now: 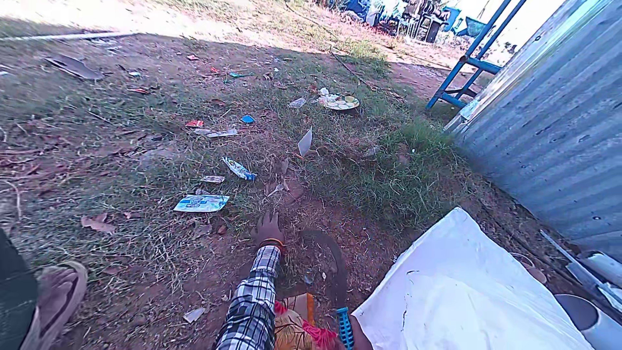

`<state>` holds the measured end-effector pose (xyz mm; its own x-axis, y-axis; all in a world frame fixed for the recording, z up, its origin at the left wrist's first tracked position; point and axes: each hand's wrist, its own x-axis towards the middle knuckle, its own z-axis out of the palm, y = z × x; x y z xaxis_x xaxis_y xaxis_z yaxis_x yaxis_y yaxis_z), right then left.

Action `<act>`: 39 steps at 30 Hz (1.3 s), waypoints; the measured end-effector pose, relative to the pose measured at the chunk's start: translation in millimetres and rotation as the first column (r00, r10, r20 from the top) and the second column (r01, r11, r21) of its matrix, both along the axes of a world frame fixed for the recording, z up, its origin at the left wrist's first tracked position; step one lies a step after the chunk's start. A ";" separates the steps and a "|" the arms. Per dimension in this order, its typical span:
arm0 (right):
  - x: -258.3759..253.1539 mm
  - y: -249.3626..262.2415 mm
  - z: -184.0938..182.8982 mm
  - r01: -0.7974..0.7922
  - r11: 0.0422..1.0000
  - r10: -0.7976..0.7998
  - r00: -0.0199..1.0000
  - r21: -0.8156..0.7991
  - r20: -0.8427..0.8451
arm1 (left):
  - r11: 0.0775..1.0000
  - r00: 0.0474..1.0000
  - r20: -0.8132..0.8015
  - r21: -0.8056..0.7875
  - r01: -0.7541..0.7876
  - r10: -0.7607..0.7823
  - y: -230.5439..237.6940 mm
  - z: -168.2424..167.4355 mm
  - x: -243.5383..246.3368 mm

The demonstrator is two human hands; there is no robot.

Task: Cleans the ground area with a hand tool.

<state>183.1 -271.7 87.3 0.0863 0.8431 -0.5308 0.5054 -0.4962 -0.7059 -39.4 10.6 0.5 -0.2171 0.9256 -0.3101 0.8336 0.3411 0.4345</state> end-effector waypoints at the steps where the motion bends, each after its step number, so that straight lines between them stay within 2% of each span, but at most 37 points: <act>1: 0.7 3.6 0.7 0.043 0.999 -0.043 0.999 0.008 -0.020 | 1.000 1.000 -0.026 0.024 -0.010 0.011 -0.9 1.6 2.1; 4: 5.3 22.5 4.2 0.129 0.991 -0.128 0.990 0.021 -0.060 | 0.968 0.997 -0.070 0.242 0.061 -0.045 -2.7 10.8 20.3; 7: 9.5 36.1 1.9 0.223 0.974 -0.218 0.969 0.034 -0.115 | 0.884 0.981 0.025 0.438 0.164 -0.195 3.0 -2.1 50.0; 9: 10.7 40.1 -1.6 0.290 0.956 -0.280 0.947 0.047 -0.160 | 0.906 0.966 0.092 0.377 0.192 -0.243 5.4 -13.6 62.9; 12: 16.7 41.8 -0.1 0.347 0.936 -0.329 0.923 0.060 -0.197 | 0.942 0.961 0.101 0.250 0.224 -0.256 8.2 -25.4 67.8; 17: 22.3 41.9 -12.4 0.345 0.938 -0.334 0.919 0.018 -0.207 | 0.945 0.946 0.087 0.139 0.298 -0.311 35.1 -32.4 61.6; 21: 21.7 45.2 -18.3 0.347 0.938 -0.344 0.914 -0.025 -0.215 | 0.959 0.956 0.069 -0.005 0.285 -0.284 38.3 -33.9 71.5; 25: 20.6 53.9 -18.1 0.330 0.943 -0.329 0.915 -0.036 -0.234 | 0.956 0.955 0.053 0.001 0.293 -0.292 43.0 -34.5 65.1; 32: 21.2 59.9 -20.8 0.313 0.949 -0.312 0.928 -0.029 -0.203 | 0.978 0.978 0.034 -0.011 0.207 -0.207 44.1 -36.7 61.7; 39: 25.1 55.6 -28.0 0.227 0.964 -0.249 0.952 -0.134 -0.180 | 0.995 0.997 0.005 -0.072 -0.075 0.076 41.3 -23.5 69.8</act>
<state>208.2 -216.1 59.3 0.1640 0.7455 -0.6460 0.2220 -0.6660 -0.7122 30.3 51.9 -23.0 -0.2827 0.8819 -0.3774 0.8009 0.4335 0.4130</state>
